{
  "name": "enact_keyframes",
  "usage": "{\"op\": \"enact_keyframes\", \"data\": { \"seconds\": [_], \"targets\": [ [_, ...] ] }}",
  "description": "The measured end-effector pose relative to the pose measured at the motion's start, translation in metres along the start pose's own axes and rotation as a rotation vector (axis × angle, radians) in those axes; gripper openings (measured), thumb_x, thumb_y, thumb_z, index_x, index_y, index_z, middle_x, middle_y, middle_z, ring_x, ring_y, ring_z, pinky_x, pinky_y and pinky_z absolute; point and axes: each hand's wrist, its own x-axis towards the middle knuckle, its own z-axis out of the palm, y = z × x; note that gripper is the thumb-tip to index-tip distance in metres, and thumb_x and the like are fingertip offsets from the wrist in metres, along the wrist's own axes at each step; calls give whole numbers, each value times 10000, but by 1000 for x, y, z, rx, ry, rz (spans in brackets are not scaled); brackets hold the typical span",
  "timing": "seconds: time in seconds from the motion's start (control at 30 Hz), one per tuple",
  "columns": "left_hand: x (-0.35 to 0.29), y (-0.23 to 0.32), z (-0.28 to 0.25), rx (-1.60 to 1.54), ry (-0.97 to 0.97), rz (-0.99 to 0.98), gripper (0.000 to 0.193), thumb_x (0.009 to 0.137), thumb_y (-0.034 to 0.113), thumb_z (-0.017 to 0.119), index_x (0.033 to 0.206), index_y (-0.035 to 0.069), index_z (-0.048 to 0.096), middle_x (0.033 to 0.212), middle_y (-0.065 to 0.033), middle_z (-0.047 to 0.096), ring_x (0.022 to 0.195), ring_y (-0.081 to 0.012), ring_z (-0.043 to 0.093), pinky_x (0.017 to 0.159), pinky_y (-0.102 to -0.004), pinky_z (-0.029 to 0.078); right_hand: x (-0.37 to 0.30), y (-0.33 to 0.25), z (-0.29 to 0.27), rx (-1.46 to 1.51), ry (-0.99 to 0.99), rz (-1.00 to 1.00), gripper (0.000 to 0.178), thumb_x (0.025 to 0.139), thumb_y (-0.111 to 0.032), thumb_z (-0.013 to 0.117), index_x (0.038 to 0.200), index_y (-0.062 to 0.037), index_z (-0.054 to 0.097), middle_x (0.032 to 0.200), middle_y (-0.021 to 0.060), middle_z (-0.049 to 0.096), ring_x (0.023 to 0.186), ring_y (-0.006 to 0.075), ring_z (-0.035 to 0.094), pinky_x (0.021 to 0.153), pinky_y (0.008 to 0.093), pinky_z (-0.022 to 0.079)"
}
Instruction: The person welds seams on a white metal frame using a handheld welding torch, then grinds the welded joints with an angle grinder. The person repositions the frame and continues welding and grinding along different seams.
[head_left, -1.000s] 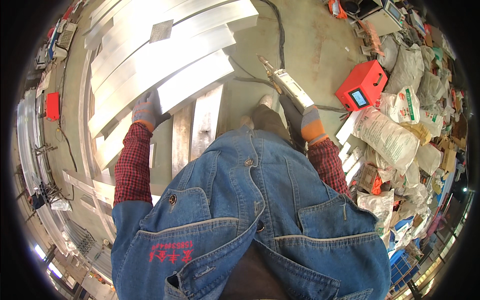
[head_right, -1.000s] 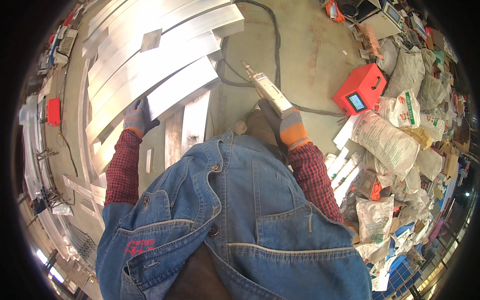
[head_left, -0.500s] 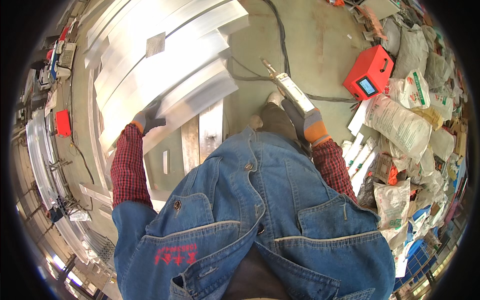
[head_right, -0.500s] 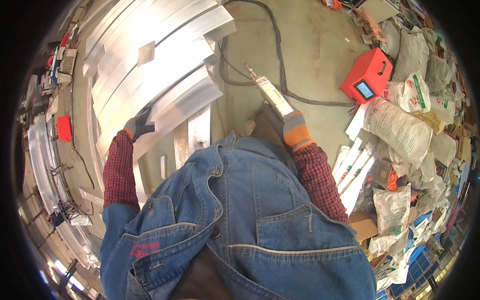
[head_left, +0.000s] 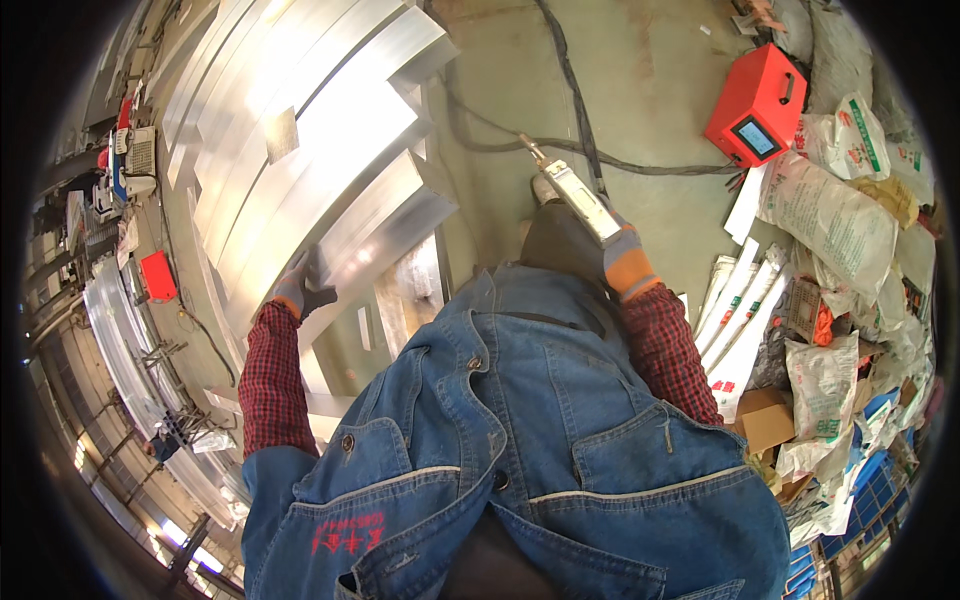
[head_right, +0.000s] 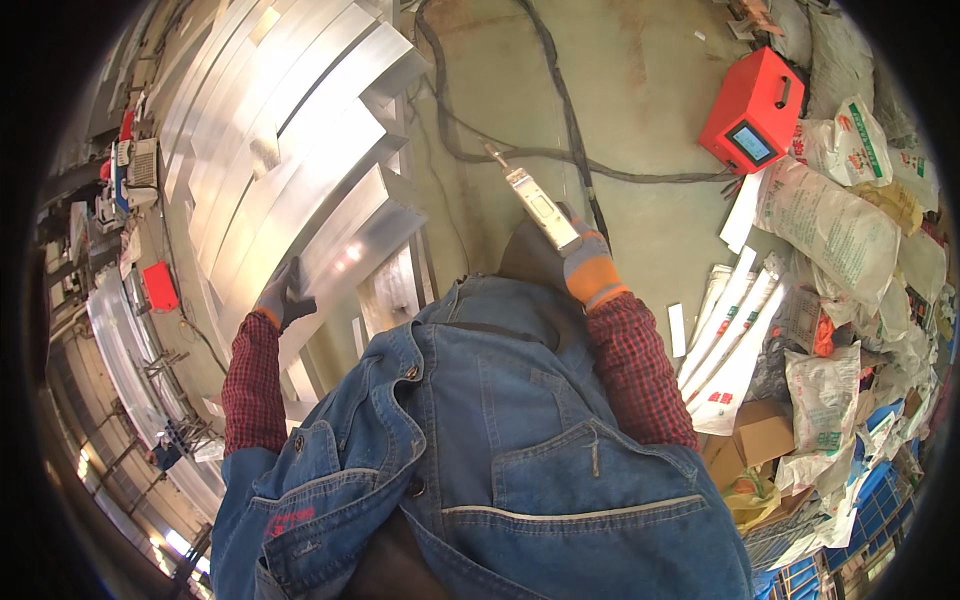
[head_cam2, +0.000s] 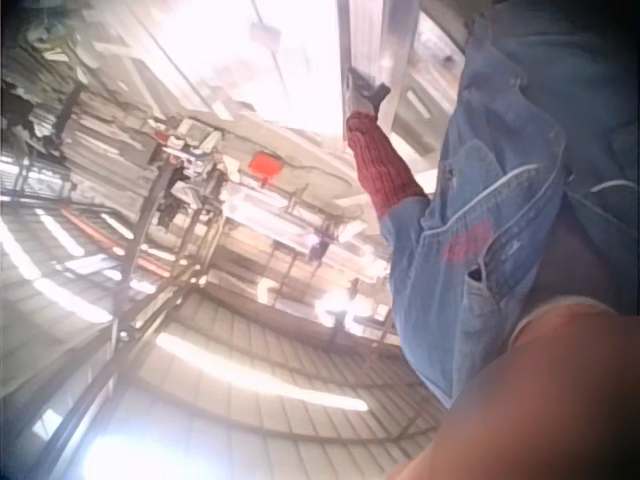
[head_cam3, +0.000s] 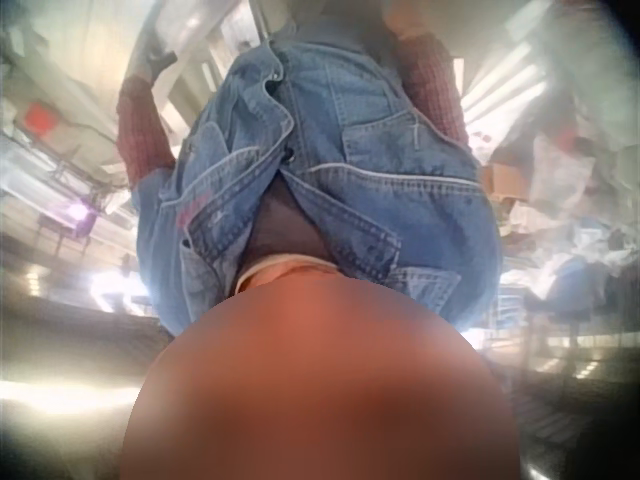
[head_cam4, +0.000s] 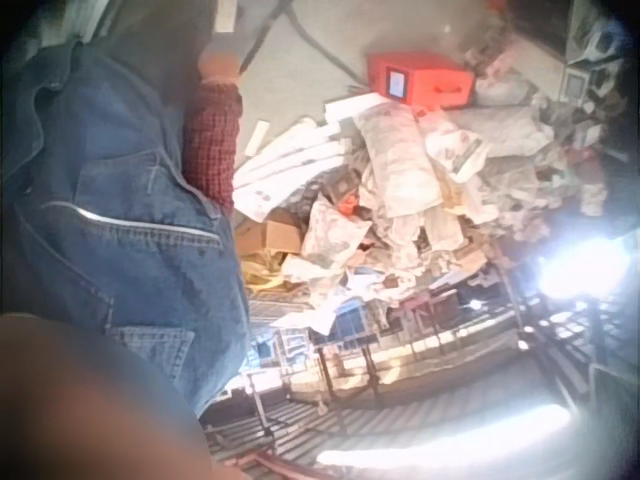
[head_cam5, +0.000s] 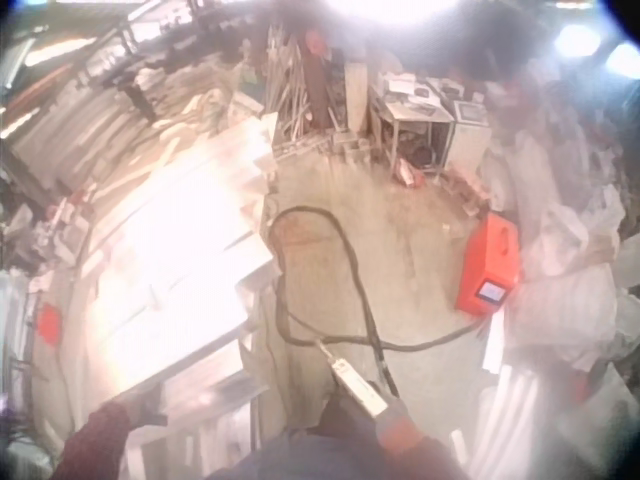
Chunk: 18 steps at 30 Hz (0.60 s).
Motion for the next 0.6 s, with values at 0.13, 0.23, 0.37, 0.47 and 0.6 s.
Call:
{"op": "enact_keyframes", "data": {
  "seconds": [0.13, 0.23, 0.37, 0.47, 0.6],
  "targets": [
    [8, -31, 5, -158, 17, 70, 1087, 844, 196, 1051, 1756, 0, 493, 1781, -175, 552, 1613, -291, 552, 1386, -409, 403, 17, -8, -7, -83, 6, -11, 498, 1144, -202, 746, 1581, 20, 666, 1415, 157, 811, 1295, 212, 761, 1096, 369, 592],
    [17, -62, 11, -310, 40, 73, 932, 928, 215, 994, 1744, 99, 558, 1700, -169, 650, 1582, -293, 595, 1338, -408, 466, 29, -15, -11, -133, -5, -14, 493, 1142, -213, 748, 1573, 15, 675, 1399, 155, 817, 1278, 216, 769, 1084, 372, 597],
    [17, -76, 15, -568, 55, 27, 832, 946, 203, 972, 1695, 105, 626, 1724, -156, 631, 1557, -278, 619, 1319, -420, 482, 55, -33, -14, -70, 34, 32, 523, 1121, -276, 783, 1555, 2, 694, 1356, 160, 832, 1242, 233, 785, 1065, 380, 599],
    [-9, -49, 19, -366, 238, -71, 799, 922, 234, 989, 1639, 75, 675, 1672, -179, 664, 1499, -338, 663, 1288, -448, 511, 82, -59, -15, -191, -22, 38, 612, 1077, -389, 842, 1551, -28, 705, 1325, 180, 840, 1224, 267, 797, 1056, 396, 595],
    [-52, 28, 39, -48, 591, -123, 1119, 819, 417, 1049, 1737, 73, 510, 1744, -246, 534, 1593, -462, 517, 1332, -528, 458, 109, -102, -16, -271, -68, 60, 665, 1046, -501, 852, 1523, -58, 716, 1297, 192, 838, 1211, 291, 798, 1045, 422, 595]
  ]
}}
